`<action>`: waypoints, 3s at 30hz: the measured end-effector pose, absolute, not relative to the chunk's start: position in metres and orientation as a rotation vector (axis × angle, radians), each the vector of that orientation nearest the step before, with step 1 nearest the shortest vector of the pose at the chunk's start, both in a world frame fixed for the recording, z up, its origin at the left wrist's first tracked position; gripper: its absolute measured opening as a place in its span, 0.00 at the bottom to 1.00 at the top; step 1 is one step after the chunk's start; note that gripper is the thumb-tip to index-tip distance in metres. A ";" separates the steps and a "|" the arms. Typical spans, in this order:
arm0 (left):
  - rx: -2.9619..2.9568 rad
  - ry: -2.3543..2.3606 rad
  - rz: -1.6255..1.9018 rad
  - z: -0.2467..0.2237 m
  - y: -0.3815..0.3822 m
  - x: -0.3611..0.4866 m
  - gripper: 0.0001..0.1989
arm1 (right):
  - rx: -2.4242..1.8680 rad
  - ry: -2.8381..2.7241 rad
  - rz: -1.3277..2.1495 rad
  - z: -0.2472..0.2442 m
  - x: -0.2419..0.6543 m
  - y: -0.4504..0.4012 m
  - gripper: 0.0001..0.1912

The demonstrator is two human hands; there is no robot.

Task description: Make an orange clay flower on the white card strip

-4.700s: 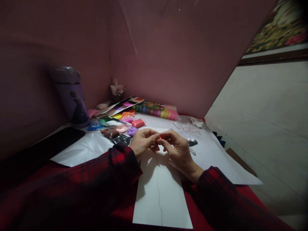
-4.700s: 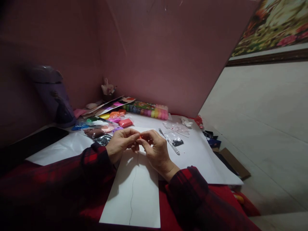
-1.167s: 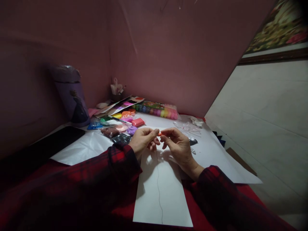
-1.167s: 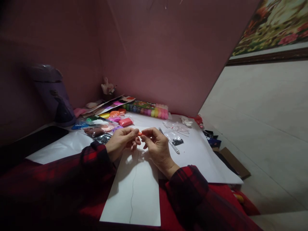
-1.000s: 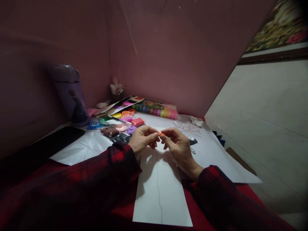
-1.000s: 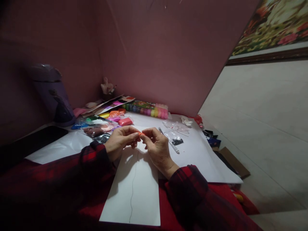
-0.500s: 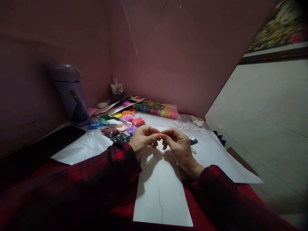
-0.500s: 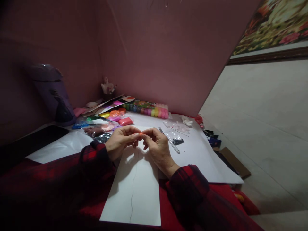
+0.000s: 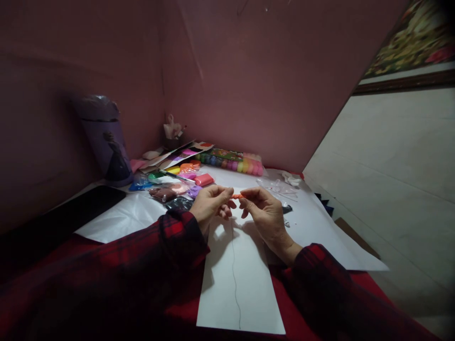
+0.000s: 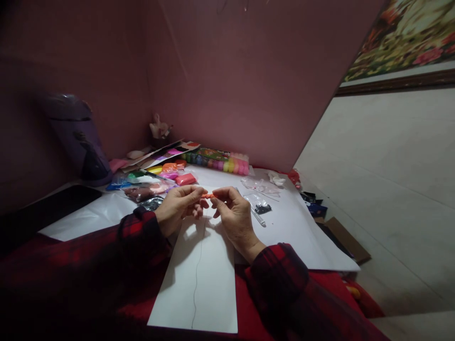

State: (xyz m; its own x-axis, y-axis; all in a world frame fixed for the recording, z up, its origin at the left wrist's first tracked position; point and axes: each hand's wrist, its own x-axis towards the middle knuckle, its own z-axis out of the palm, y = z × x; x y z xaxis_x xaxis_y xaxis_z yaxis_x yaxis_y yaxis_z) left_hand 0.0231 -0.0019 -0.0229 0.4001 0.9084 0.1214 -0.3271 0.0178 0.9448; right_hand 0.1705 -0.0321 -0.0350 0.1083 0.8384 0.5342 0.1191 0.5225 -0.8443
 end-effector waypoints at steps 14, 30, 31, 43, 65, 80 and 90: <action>1.162 0.695 1.119 -0.022 -0.001 0.023 0.10 | -0.920 -1.329 0.673 -0.035 0.171 -0.030 0.08; 1.117 0.738 1.170 -0.019 -0.002 0.023 0.09 | -0.989 -1.371 0.644 -0.037 0.174 -0.031 0.12; 1.121 0.731 1.125 -0.019 -0.002 0.023 0.09 | -0.986 -1.371 0.639 -0.037 0.174 -0.031 0.12; 1.149 0.688 1.117 -0.021 -0.002 0.024 0.15 | -1.064 -1.432 0.526 -0.037 0.175 -0.033 0.18; 1.248 0.643 1.088 -0.018 -0.006 0.025 0.20 | -1.095 -1.471 0.529 -0.037 0.176 -0.033 0.16; 1.175 0.700 1.081 -0.023 -0.003 0.023 0.18 | -1.130 -1.432 0.462 -0.035 0.176 -0.034 0.20; 1.173 0.627 1.135 -0.023 -0.003 0.023 0.14 | -1.169 -1.441 0.456 -0.034 0.177 -0.035 0.25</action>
